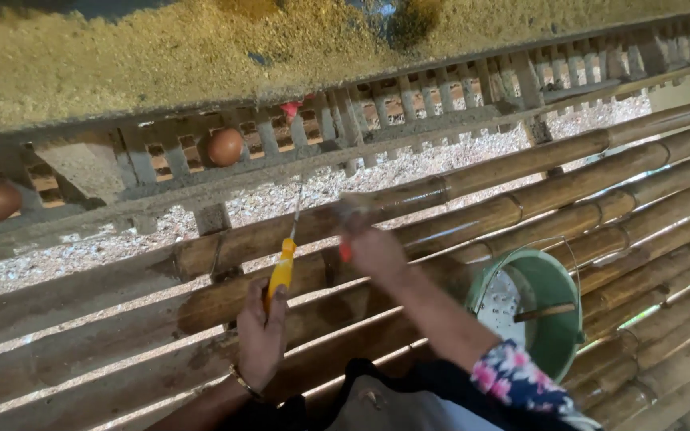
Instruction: Cleaning the bamboo slats of an egg collection area in a chicken coop using a brush, soapy water, and a scraper.
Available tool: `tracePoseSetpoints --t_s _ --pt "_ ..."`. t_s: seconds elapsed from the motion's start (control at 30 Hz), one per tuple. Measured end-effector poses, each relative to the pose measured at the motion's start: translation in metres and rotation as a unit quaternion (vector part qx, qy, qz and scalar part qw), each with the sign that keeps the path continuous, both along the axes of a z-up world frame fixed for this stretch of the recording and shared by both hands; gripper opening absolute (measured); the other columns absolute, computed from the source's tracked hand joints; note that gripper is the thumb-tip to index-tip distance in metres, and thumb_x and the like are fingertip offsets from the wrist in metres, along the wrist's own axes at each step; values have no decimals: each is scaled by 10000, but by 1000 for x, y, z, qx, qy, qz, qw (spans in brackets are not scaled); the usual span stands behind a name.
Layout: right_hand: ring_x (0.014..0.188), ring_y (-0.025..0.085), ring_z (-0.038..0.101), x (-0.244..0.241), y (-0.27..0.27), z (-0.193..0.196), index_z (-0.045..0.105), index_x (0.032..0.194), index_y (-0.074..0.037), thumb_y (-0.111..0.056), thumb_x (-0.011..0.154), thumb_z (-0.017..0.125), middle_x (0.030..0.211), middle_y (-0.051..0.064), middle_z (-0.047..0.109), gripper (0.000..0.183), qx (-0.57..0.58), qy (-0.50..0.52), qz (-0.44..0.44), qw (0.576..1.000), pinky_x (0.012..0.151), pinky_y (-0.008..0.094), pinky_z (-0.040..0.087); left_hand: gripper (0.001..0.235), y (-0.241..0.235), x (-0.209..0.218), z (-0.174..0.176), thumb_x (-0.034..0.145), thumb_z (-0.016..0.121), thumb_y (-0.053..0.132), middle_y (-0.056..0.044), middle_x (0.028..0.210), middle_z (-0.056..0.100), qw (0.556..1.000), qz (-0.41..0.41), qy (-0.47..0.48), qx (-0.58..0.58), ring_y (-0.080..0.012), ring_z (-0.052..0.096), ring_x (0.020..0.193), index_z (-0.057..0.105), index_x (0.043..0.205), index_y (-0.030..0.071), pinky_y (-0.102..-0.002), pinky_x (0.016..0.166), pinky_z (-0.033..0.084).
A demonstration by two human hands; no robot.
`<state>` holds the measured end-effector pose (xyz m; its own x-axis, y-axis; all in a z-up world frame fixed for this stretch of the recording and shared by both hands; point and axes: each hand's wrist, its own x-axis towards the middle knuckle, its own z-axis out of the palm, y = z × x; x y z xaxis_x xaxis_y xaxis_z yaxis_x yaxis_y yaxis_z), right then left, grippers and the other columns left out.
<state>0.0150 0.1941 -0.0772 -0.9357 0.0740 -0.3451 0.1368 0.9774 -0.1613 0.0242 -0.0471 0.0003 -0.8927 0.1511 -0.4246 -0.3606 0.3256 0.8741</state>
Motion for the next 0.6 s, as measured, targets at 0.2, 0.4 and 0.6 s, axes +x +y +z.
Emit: tracePoseSetpoints --t_s 0.2,0.4,0.6 --pt "341 142 497 9 1 -11 616 1030 5 -45 632 590 509 23 543 402 198 286 116 930 260 309 358 339 -3 7 5 902 477 353 -42 690 553 995 52 -48 73 -108 471 488 529 1067 61 -241 383 409" --pt "695 278 645 -43 25 68 594 919 -61 -26 918 406 812 150 659 192 -182 -4 -253 950 627 352 536 319 -4 8 4 904 482 362 -26 659 533 995 55 -27 74 -96 452 463 529 1013 66 -234 368 394" --pt "418 171 615 -33 -41 105 552 1063 62 144 853 511 719 138 619 229 -193 18 63 979 282 200 525 336 2 6 5 917 447 351 -21 694 571 999 19 7 49 -99 480 510 534 1075 68 -237 419 408"
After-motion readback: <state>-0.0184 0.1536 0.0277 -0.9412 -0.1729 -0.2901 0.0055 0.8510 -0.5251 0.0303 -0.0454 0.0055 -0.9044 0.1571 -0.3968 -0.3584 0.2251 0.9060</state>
